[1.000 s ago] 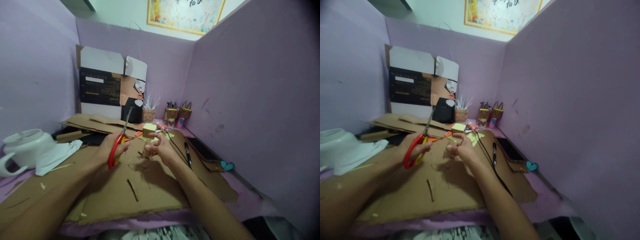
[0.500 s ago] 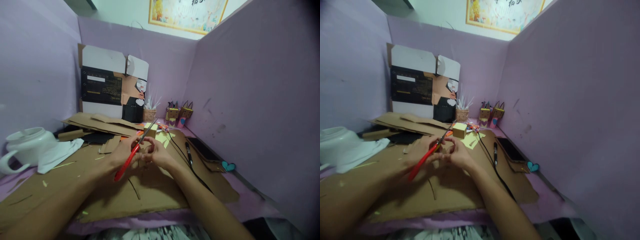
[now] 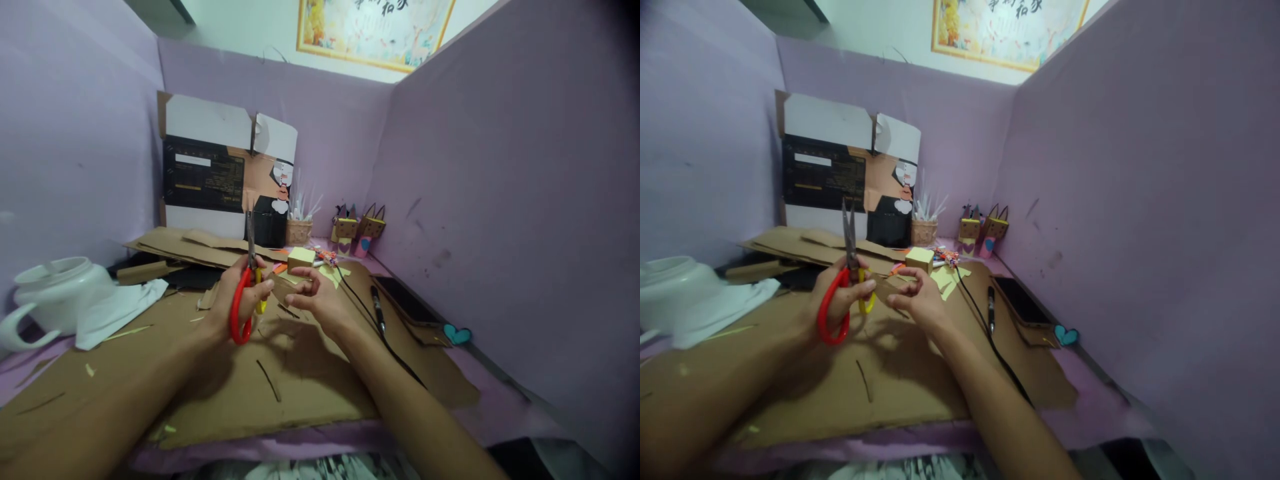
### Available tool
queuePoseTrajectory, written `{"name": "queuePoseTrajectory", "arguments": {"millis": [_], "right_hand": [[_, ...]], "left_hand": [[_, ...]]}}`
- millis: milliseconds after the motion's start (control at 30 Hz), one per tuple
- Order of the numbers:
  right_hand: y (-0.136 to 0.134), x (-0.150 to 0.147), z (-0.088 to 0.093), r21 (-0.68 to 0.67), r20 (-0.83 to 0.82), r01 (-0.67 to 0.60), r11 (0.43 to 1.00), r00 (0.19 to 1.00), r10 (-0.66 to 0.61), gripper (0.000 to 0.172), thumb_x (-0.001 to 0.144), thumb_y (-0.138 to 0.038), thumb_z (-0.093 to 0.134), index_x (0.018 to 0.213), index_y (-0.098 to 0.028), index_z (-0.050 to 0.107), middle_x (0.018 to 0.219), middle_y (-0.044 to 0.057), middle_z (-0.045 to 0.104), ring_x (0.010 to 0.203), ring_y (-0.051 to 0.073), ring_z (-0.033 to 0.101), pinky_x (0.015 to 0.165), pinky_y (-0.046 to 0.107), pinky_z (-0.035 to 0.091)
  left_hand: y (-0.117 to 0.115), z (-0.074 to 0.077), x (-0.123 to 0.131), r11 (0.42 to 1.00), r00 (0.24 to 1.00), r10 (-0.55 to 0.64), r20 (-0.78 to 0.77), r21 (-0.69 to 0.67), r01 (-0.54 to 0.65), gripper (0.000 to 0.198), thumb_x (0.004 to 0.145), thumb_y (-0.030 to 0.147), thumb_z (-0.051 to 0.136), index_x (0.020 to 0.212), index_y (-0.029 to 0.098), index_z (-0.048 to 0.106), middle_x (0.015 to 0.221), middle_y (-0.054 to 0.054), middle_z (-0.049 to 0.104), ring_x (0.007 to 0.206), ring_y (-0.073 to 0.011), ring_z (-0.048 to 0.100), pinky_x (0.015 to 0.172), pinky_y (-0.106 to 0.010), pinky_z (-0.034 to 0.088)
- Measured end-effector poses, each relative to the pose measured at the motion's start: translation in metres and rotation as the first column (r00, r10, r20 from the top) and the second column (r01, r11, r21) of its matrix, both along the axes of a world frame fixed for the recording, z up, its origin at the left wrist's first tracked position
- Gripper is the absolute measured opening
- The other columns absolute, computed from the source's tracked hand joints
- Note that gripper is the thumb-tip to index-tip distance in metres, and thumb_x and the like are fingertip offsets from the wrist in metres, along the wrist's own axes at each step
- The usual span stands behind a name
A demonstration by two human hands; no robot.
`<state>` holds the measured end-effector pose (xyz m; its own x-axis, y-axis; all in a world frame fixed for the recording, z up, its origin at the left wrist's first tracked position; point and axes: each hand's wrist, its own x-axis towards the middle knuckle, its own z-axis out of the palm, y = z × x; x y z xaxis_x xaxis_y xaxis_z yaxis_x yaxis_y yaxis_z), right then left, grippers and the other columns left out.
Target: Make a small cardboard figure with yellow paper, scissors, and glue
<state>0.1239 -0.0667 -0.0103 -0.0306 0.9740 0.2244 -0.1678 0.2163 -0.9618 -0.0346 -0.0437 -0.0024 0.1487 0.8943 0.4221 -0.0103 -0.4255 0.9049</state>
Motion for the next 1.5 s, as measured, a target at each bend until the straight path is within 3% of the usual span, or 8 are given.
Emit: {"name": "queuePoseTrajectory", "arguments": {"millis": [167,433,600,767,867,1100,1267,1500], "right_hand": [[0.005,0.000,-0.003,0.014,-0.154,0.119,0.993,0.981,-0.116,0.049,0.049,-0.011,0.067,0.094,-0.019,0.048,0.053,-0.011,0.052,0.050,0.009,0.051,0.057,0.024,0.042],[0.002,0.003,0.000,0.024,-0.070,0.101,0.995,0.993,-0.099,0.051,0.048,-0.008,0.066,0.094,-0.020,0.047,0.055,-0.011,0.053,0.052,0.009,0.053,0.057,0.024,0.042],[0.000,0.001,-0.001,-0.021,-0.177,0.032,0.999,0.984,-0.036,0.048,0.047,-0.009,0.070,0.091,-0.019,0.053,0.058,-0.009,0.055,0.052,0.008,0.053,0.057,0.023,0.045],[-0.004,-0.006,-0.006,-0.080,-0.232,-0.154,0.985,0.964,0.132,0.025,0.053,-0.020,0.076,0.073,-0.016,0.062,0.066,-0.003,0.060,0.053,0.006,0.053,0.048,0.018,0.045],[-0.004,-0.009,-0.006,-0.129,-0.310,-0.139,0.982,0.946,0.093,0.022,0.051,-0.021,0.078,0.063,-0.016,0.060,0.056,-0.005,0.056,0.046,0.005,0.051,0.041,0.015,0.040],[-0.001,-0.011,-0.008,-0.157,-0.498,-0.159,0.975,0.865,0.060,0.028,0.046,-0.014,0.081,0.065,-0.015,0.060,0.061,-0.002,0.066,0.057,0.008,0.064,0.057,0.015,0.052],[-0.001,-0.012,-0.011,-0.128,-0.496,-0.157,0.979,0.865,0.074,0.028,0.047,-0.014,0.082,0.065,-0.013,0.060,0.062,0.000,0.067,0.058,0.010,0.066,0.058,0.014,0.054],[0.004,-0.007,-0.012,-0.162,-0.498,-0.072,0.984,0.867,-0.019,0.029,0.048,-0.010,0.080,0.065,-0.014,0.056,0.055,-0.002,0.065,0.051,0.010,0.065,0.055,0.016,0.055]], "left_hand": [[-0.010,0.006,0.003,0.997,0.986,0.051,-0.158,0.061,-0.041,0.026,0.064,0.019,0.062,0.086,0.020,0.048,0.067,0.006,0.051,0.056,-0.0096,0.049,0.054,-0.022,0.041],[-0.015,0.012,0.001,0.989,0.928,0.077,-0.365,0.142,-0.026,0.024,0.064,0.022,0.061,0.085,0.019,0.050,0.066,0.004,0.053,0.058,-0.0117,0.050,0.055,-0.024,0.041],[-0.012,0.008,0.004,0.994,0.970,0.088,-0.228,0.076,-0.073,0.025,0.062,0.021,0.062,0.084,0.019,0.049,0.068,0.004,0.053,0.057,-0.0110,0.050,0.054,-0.023,0.041],[-0.012,0.004,0.007,0.990,0.981,0.108,-0.162,0.102,-0.093,0.026,0.061,0.021,0.063,0.083,0.019,0.049,0.071,0.004,0.052,0.061,-0.0116,0.050,0.056,-0.023,0.040],[-0.013,0.002,0.009,0.981,0.972,0.155,-0.178,0.143,-0.130,0.025,0.063,0.022,0.063,0.084,0.019,0.050,0.072,0.003,0.052,0.064,-0.0126,0.051,0.059,-0.024,0.041],[-0.007,-0.007,0.012,0.974,0.974,0.176,-0.141,0.169,-0.152,0.026,0.065,0.021,0.063,0.088,0.020,0.050,0.074,0.003,0.052,0.066,-0.0116,0.051,0.062,-0.023,0.043],[-0.007,-0.009,0.013,0.964,0.972,0.194,-0.130,0.208,-0.164,0.026,0.064,0.021,0.063,0.086,0.019,0.050,0.073,0.003,0.054,0.064,-0.0114,0.053,0.061,-0.022,0.043],[-0.010,-0.003,0.014,0.966,0.947,0.167,-0.274,0.237,-0.101,0.024,0.070,0.026,0.060,0.090,0.018,0.050,0.076,0.001,0.058,0.065,-0.0123,0.056,0.062,-0.023,0.045]]}}
